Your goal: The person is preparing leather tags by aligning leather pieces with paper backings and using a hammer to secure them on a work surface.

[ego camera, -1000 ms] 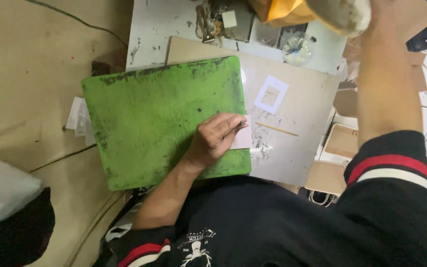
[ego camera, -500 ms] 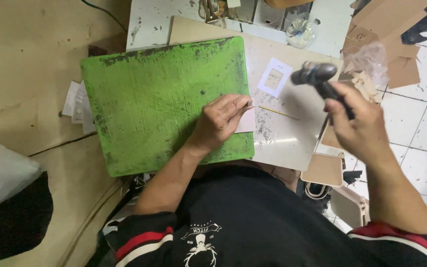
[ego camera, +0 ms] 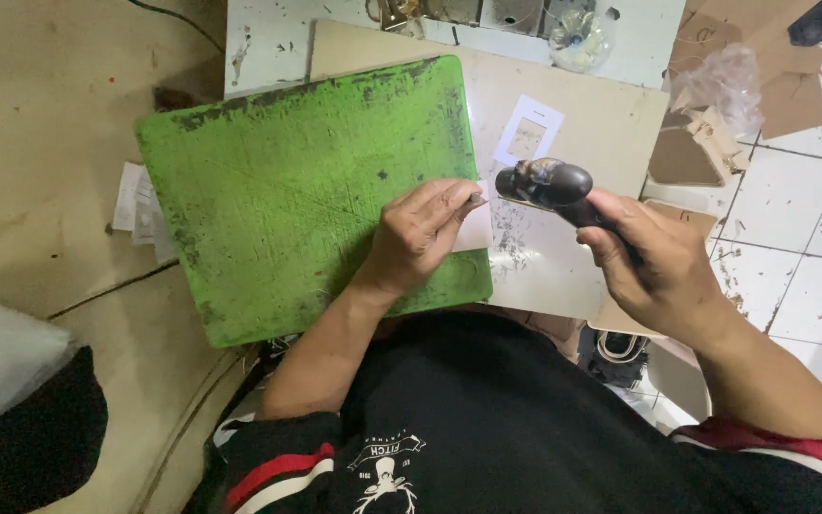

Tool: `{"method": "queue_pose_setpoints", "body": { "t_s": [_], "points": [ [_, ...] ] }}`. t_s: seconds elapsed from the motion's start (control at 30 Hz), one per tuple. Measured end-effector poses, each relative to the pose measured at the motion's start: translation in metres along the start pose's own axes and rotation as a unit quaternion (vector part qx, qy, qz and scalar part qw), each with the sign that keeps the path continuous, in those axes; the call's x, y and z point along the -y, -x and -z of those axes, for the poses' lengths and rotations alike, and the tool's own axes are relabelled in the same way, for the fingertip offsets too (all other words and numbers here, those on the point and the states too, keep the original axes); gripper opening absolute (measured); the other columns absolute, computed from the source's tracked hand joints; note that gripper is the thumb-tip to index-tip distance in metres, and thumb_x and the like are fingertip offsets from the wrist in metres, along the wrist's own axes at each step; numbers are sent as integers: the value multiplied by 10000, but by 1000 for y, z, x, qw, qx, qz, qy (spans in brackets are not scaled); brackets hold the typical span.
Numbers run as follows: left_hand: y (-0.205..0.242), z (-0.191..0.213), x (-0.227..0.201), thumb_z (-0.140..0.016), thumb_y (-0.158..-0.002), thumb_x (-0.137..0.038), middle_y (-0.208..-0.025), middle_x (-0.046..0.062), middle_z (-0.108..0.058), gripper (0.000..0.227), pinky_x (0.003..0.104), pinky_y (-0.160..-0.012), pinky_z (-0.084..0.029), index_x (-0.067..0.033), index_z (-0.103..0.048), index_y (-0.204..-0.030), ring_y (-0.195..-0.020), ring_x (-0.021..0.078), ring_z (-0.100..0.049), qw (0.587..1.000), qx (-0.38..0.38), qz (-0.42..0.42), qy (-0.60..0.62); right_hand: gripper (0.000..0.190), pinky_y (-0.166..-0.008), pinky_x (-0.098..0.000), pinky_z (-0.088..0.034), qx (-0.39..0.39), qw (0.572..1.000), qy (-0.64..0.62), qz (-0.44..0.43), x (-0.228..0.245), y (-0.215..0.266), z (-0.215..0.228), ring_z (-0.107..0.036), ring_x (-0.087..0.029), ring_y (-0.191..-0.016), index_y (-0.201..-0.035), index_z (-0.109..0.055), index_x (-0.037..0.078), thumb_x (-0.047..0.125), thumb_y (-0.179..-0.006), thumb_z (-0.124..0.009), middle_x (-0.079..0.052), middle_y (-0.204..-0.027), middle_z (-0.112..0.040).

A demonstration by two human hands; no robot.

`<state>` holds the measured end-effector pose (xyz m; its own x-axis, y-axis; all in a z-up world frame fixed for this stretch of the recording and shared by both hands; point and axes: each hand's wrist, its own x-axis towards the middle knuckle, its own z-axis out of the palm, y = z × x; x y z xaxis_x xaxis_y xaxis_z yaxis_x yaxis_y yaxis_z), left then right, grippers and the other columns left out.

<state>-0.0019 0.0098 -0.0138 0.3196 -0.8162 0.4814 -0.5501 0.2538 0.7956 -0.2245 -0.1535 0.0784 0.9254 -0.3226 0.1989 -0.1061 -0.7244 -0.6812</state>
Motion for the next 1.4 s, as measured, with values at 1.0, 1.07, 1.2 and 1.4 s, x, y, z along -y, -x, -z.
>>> {"method": "queue_pose_setpoints", "body": {
  "t_s": [1.0,1.07,1.2,1.4],
  "points": [
    [1,-4,5,-698,-899,185,-1166,251,-716,401,421,-949,-660,71,-625,-1277,-1018,377,-740,1000,12,-13,-24,315,-617,-381,-611,-89,982,63,152,3,1,-10,-669,-250,-705,-1366,-530,-117,-82,-1053,-517,-236,-1036,-730],
    [-4,-4,0,-713,-956,76,-1029,273,-715,184,425,-724,-657,127,-640,-1117,-856,367,-739,998,-4,-29,-55,596,-319,-237,-529,152,969,195,12,19,-25,-2,-542,-160,-415,-1594,-383,54,-16,-1050,-616,-131,-794,-702],
    [-1,-6,-1,-721,-986,10,-1084,241,-743,263,388,-776,-696,65,-643,-1231,-884,331,-767,998,-12,-17,-58,622,-392,-288,-515,101,984,144,15,12,-20,10,-528,-173,-501,-1618,-329,93,83,-1079,-639,-103,-857,-667],
    [6,-14,15,-696,-991,42,-1050,209,-693,261,287,-699,-681,61,-621,-1240,-805,264,-713,997,18,-30,-75,472,-632,-382,-476,-18,980,186,-68,-18,0,-4,-607,-308,-768,-1584,-545,67,85,-1121,-634,-181,-1211,-736]
  ]
}}
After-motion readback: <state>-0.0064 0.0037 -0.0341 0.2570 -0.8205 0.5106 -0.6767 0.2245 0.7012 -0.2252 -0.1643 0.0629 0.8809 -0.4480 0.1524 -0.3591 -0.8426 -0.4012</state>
